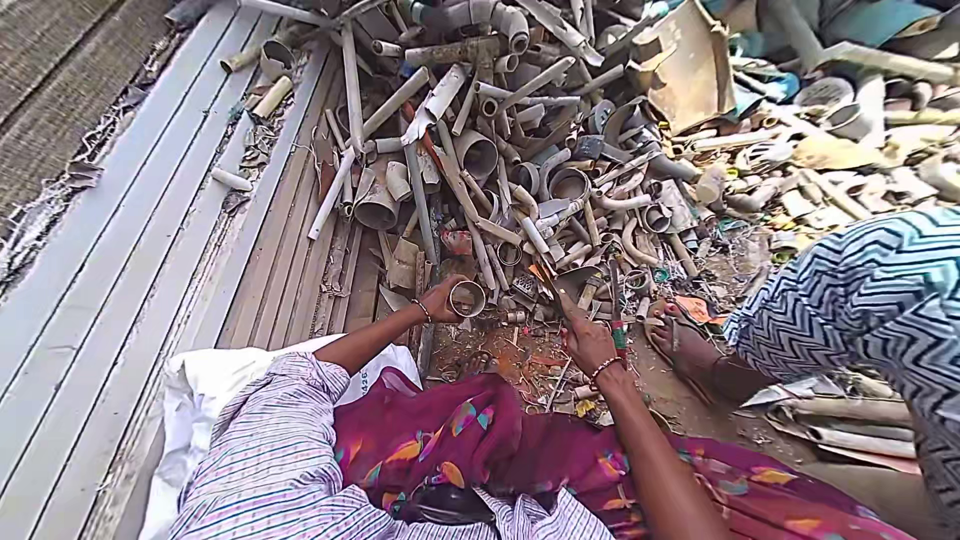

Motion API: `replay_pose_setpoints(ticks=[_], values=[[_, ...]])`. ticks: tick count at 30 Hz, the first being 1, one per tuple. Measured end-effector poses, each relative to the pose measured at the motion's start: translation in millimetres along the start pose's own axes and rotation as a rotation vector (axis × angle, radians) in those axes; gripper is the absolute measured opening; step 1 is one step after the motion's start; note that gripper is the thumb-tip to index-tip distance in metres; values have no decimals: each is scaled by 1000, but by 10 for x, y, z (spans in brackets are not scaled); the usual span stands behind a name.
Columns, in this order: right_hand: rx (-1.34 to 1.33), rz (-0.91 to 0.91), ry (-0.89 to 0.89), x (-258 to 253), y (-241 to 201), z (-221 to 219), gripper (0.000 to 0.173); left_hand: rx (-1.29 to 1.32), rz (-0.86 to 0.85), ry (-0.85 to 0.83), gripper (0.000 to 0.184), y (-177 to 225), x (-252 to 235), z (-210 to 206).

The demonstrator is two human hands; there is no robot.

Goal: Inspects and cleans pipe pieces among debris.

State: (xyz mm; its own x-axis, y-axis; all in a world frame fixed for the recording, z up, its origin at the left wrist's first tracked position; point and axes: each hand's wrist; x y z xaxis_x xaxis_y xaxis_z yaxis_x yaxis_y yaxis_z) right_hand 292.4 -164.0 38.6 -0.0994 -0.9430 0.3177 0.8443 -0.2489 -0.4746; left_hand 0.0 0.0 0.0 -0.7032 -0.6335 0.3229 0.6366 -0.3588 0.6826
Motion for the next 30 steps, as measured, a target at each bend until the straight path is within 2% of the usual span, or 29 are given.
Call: replay_pose_setpoints(ticks=[3,5,10,13,15,18,21,23,26,28,30], values=[[-40,66,117,128,-85,22,58,12,-108,82,94,350,-213,219],[-35,64,85,202,-107,69,58,-13,-121,74,98,617,-397,395],[-26,60,40,318,-117,182,60,-157,-31,-160,88,1755,-484,638],[-42,65,61,400,-111,212,58,-184,-27,-174,89,2135,-518,517],[-117,75,89,492,-158,266,49,-38,-53,-97,90,2222,-524,415],[-319,99,130,623,-182,339,44,323,-118,87,79,2184,-510,168],[-651,182,225,703,-170,313,41,677,-177,263,53,2025,-498,-246],[-922,208,167,751,-198,316,36,907,-132,328,35,2083,-489,-479],[-1249,131,129,874,-250,329,24,1168,-104,333,39,2235,-480,-696],[-1406,56,191,913,-254,367,14,1349,-199,292,38,2335,-491,-793],[-1558,20,225,946,-254,402,13,1490,-271,240,39,2357,-513,-881]])
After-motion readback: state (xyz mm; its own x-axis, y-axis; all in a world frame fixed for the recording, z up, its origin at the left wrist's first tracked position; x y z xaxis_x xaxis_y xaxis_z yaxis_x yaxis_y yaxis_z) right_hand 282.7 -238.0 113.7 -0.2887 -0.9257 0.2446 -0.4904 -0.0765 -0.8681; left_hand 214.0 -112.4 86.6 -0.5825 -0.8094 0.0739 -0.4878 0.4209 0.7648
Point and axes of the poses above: each hand's wrist, its own x-axis away from the middle knuckle, its own z-axis out of the back of the hand, y = z × x, and after that the axes turned 2 degrees about -z, right-handed
